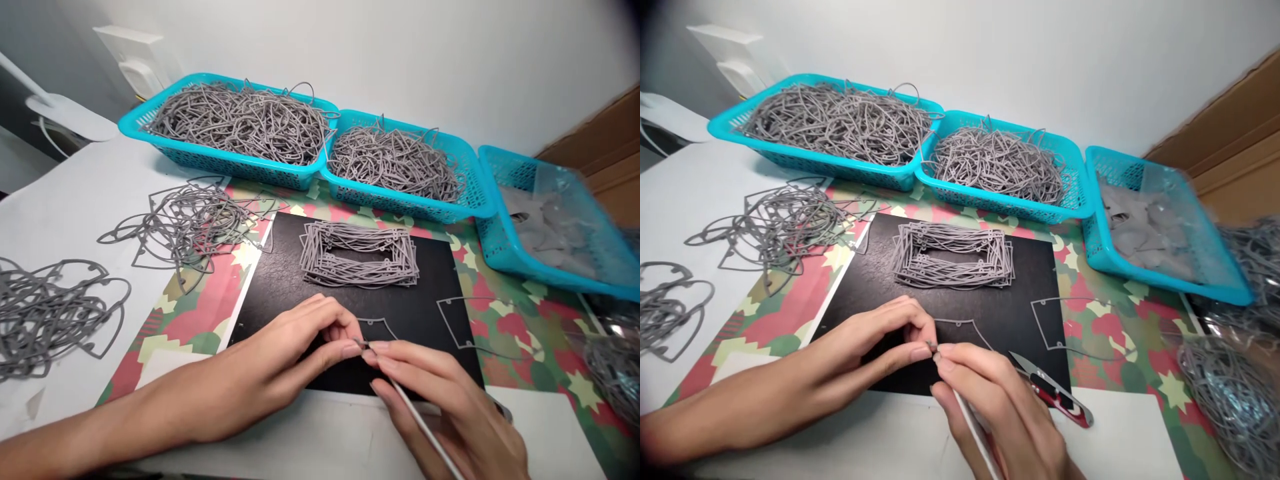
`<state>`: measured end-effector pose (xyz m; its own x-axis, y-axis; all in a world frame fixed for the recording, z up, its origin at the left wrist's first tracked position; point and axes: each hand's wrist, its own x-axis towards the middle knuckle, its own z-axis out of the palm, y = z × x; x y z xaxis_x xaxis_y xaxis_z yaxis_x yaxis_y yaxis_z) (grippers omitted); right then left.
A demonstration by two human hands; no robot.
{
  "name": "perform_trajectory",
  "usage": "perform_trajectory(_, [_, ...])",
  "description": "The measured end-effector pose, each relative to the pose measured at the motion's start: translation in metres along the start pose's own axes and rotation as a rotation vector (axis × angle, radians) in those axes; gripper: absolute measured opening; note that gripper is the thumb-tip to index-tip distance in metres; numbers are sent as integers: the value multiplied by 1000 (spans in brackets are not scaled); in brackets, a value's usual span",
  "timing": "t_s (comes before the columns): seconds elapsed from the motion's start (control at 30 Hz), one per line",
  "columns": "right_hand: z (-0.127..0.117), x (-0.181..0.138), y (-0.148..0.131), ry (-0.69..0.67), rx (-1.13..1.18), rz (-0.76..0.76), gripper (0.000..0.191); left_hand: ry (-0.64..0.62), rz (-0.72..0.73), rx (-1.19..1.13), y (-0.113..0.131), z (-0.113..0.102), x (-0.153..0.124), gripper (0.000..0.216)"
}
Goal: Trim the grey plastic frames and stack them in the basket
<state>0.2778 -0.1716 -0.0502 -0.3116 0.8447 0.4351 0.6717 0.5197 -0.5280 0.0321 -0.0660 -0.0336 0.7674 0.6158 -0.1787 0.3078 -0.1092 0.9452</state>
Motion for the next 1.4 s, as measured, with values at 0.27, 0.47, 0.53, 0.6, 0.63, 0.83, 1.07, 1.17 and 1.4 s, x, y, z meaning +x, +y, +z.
perform_trajectory(0.27, [-2, -1, -5, 4, -83, 20, 40, 26, -30, -46, 4, -3, 2, 18])
perform_trajectory(0.47, [6, 3, 5, -22, 75, -19, 50, 63, -32, -124, -2, -2, 5, 18])
perform_trajectory(0.53, [9, 4, 5, -2, 108, -16, 48, 71, -46, -140, -1, -2, 6, 20])
perform_trajectory(0.6, [10, 5, 5, 15, 141, -13, 44, 76, -69, -142, 1, -1, 6, 23])
perform_trajectory(0.63, [10, 4, 4, 15, 154, -15, 43, 78, -76, -138, 2, -1, 6, 24])
perform_trajectory(0.83, [8, 3, 4, -6, 173, -5, 46, 145, -38, -140, 2, 2, 8, 21])
perform_trajectory(1.07, [15, 8, 7, 22, 217, 17, 39, 159, 6, -147, 1, 1, 9, 17])
perform_trajectory(1.17, [15, 9, 6, 27, 291, 69, 35, 160, 14, -126, 0, 2, 9, 16])
perform_trajectory(1.4, [13, 6, 4, 7, 237, 101, 25, 193, 64, -42, -12, 6, 10, 14])
